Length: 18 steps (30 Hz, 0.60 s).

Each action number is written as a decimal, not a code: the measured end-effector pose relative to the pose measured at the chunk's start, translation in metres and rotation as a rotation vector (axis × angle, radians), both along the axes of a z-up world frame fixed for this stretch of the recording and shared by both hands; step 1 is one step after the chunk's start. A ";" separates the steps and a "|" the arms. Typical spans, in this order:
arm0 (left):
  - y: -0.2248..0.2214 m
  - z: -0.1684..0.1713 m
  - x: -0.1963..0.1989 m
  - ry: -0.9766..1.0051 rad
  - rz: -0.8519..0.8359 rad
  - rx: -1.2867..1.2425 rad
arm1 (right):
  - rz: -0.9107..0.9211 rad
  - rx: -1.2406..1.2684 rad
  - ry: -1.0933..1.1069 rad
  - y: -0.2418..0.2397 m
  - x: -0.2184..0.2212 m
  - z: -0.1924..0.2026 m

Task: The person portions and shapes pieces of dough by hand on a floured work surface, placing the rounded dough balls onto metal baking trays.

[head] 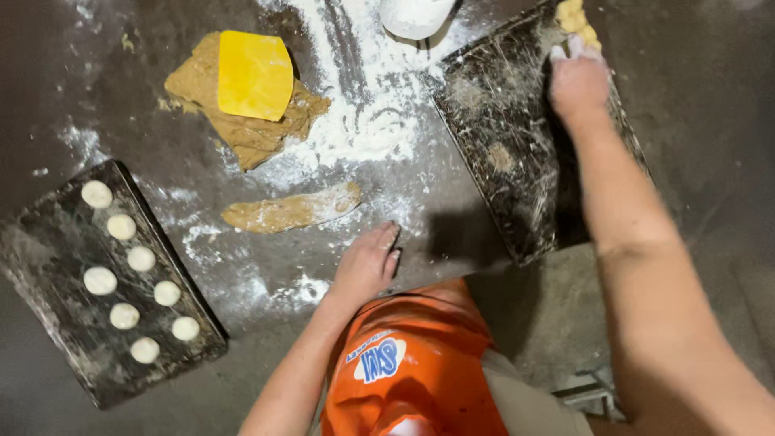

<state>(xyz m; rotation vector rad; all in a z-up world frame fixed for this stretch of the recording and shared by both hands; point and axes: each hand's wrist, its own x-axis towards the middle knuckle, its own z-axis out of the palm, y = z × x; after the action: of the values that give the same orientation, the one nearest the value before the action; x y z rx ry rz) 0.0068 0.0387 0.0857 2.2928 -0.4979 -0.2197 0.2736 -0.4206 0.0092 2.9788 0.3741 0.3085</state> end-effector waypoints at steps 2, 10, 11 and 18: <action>-0.017 0.000 0.006 0.064 0.040 -0.009 | -0.003 -0.033 0.122 -0.018 0.030 -0.013; -0.047 0.004 0.058 0.267 0.415 -0.429 | 0.369 0.009 0.474 0.180 -0.071 0.064; -0.046 -0.004 0.064 0.411 0.524 -0.443 | 0.415 0.188 0.569 0.219 -0.099 0.075; 0.015 -0.052 0.014 0.511 0.703 -0.426 | 0.300 0.442 0.341 0.264 -0.149 0.102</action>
<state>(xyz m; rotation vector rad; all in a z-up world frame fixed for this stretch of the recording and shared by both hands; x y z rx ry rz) 0.0206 0.0541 0.0334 1.7668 0.4804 -0.2960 0.1244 -0.1566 0.1112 3.4065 0.9026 -0.1155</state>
